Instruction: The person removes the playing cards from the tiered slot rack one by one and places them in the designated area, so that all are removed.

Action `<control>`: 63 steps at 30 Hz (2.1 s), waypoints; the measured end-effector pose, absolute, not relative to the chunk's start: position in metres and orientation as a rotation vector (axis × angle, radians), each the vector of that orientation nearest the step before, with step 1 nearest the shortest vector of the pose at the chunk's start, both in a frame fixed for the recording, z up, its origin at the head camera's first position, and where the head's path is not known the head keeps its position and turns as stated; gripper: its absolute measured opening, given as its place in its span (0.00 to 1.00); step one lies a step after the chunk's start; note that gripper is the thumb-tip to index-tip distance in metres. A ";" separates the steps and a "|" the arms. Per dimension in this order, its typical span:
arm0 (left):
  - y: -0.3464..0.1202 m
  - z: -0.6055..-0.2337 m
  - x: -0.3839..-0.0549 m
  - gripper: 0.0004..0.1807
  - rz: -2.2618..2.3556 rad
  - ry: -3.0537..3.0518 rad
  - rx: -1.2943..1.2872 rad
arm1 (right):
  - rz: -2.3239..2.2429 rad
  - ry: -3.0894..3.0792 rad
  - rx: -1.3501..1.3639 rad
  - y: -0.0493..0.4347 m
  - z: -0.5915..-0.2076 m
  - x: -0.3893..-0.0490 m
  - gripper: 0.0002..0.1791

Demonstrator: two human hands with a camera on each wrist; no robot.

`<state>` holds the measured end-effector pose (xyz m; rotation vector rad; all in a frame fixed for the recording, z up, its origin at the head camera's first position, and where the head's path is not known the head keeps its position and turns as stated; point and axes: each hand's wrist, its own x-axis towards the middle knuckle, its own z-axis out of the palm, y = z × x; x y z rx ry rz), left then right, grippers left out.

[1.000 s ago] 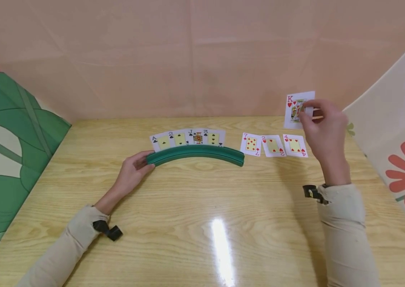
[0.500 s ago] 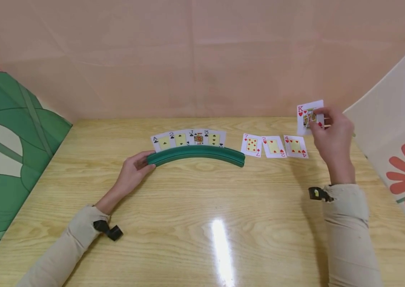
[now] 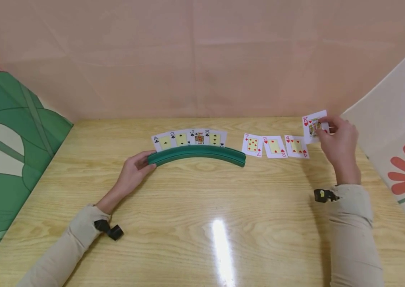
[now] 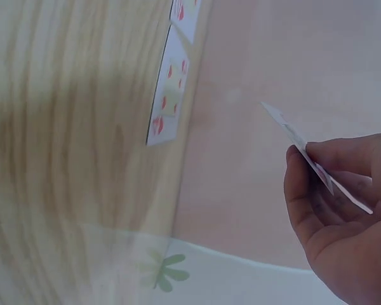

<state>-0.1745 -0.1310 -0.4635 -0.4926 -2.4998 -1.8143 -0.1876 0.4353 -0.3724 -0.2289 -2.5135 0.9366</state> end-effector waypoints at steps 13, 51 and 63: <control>-0.128 -0.462 -0.175 0.22 -1.839 -2.508 -0.483 | 0.888 -2.586 -0.246 0.457 -0.384 -0.185 0.16; -0.130 -0.463 -0.175 0.21 -1.814 -2.503 -0.491 | 0.502 -3.156 0.035 0.492 -0.413 -0.188 0.28; -0.126 -0.438 -0.164 0.22 -1.820 -2.534 -0.482 | 0.422 -3.235 0.015 0.491 -0.408 -0.189 0.29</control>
